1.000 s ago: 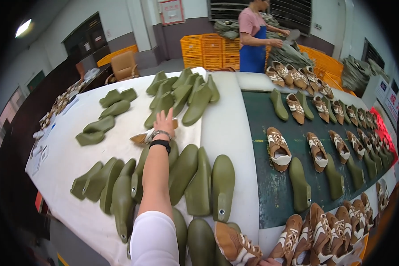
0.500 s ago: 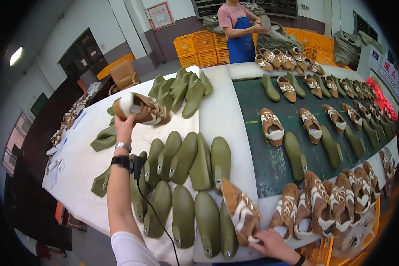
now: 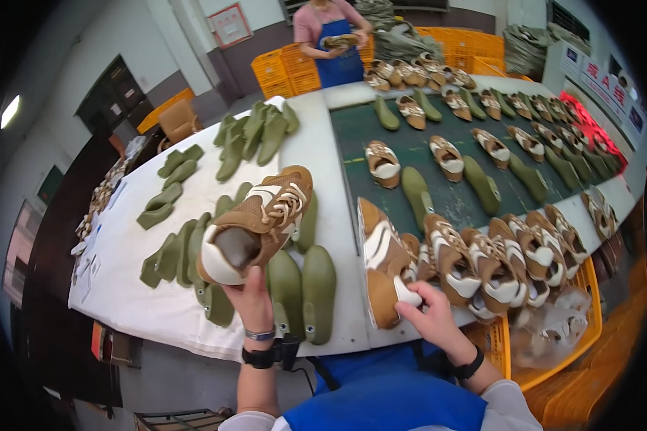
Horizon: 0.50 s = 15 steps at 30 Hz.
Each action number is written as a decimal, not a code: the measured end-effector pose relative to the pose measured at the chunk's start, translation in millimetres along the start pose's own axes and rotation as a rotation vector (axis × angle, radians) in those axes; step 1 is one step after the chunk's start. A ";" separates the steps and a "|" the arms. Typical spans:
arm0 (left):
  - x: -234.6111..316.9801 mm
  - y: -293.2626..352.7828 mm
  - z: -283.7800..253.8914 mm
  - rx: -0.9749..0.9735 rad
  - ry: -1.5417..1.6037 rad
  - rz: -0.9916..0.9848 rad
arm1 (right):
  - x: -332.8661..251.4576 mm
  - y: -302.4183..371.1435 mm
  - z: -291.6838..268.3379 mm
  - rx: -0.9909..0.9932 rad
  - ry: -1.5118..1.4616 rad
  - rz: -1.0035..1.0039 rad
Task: Sorting and pairing green shoe lasts with assembled shoes on a manufacturing production line.
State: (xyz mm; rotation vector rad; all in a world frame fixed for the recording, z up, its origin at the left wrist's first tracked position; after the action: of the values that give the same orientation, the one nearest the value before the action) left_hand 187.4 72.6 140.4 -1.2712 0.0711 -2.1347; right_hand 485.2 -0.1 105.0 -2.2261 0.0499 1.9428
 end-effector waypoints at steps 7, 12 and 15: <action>-72.9 131.9 60.0 -0.722 -0.422 -0.399 | -42.5 2.2 -37.5 0.256 0.576 -0.474; -100.8 148.5 40.0 -0.545 -0.237 -1.031 | 2.4 1.9 -20.5 0.052 0.742 -0.518; -104.2 149.5 44.0 -0.787 -0.449 -0.714 | 10.3 2.0 -9.1 0.028 0.731 -0.520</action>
State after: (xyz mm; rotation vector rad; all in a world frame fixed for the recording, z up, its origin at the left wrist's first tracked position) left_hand 331.0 23.5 30.3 -2.5177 0.3324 -2.4098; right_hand 495.3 -2.5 95.7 -2.4743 -0.3581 0.8186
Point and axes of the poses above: each hand's wrist, its own y-axis away from the middle knuckle, its own z-axis out of the palm, x = y × z, the point moved 7 cm from there along -y, towards the middle knuckle, and after that the axes turned 8 degrees about x, right-handed, at the moved point
